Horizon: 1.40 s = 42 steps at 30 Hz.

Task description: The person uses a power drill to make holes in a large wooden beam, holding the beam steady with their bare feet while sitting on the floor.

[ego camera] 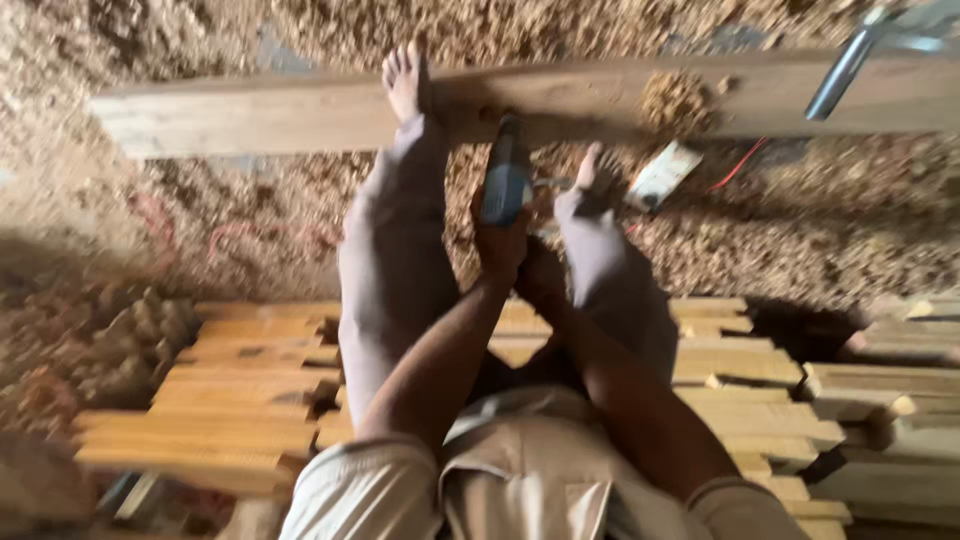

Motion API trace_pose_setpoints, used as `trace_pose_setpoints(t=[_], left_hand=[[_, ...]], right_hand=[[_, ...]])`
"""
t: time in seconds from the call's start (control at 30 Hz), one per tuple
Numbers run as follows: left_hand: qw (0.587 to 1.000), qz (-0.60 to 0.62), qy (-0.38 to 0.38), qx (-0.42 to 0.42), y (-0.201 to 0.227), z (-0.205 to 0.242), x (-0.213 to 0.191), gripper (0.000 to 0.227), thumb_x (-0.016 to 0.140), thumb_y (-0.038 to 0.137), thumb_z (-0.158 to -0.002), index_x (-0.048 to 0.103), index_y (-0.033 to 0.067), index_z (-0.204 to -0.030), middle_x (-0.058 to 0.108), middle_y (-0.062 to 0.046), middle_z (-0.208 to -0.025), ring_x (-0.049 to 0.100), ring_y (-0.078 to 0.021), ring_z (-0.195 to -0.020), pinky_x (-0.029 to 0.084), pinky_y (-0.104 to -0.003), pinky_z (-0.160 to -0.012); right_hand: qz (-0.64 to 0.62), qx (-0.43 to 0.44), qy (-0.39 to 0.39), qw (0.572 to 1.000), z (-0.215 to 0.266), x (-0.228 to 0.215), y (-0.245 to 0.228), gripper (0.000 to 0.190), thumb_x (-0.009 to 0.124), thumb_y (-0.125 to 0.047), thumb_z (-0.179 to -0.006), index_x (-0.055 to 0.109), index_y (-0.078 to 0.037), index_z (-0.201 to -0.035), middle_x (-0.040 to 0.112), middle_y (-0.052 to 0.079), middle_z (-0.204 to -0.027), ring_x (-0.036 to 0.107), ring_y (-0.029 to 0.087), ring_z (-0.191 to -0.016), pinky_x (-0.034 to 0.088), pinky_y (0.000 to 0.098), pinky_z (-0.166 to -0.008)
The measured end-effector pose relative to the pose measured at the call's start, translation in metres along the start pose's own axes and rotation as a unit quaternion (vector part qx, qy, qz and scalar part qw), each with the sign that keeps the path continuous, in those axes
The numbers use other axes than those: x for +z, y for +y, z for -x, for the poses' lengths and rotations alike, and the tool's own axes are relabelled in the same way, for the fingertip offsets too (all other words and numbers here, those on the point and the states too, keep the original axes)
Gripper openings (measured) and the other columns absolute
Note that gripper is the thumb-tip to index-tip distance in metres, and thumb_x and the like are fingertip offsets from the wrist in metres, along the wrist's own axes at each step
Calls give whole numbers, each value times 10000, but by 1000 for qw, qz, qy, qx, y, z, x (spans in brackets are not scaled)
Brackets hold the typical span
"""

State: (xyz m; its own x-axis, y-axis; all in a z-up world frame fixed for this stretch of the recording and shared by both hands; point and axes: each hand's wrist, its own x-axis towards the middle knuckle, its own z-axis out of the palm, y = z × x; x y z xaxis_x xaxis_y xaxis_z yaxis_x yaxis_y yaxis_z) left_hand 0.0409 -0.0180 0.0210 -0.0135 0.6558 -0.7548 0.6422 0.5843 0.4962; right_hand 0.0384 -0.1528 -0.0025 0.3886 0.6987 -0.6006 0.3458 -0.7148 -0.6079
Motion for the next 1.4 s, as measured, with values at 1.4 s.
trace_pose_setpoints(t=[1.4], left_hand=[[969, -164, 139, -119, -73, -7, 17, 828, 681, 626, -850, 557, 48, -1430, 624, -223, -1389, 590, -365, -1293, 450, -438, -1084]], right_hand=[[-114, 233, -215, 941, -15, -93, -75, 460, 634, -419, -935, 585, -84, -1247, 698, 205, -1207, 663, 401, -1135, 518, 483, -932]])
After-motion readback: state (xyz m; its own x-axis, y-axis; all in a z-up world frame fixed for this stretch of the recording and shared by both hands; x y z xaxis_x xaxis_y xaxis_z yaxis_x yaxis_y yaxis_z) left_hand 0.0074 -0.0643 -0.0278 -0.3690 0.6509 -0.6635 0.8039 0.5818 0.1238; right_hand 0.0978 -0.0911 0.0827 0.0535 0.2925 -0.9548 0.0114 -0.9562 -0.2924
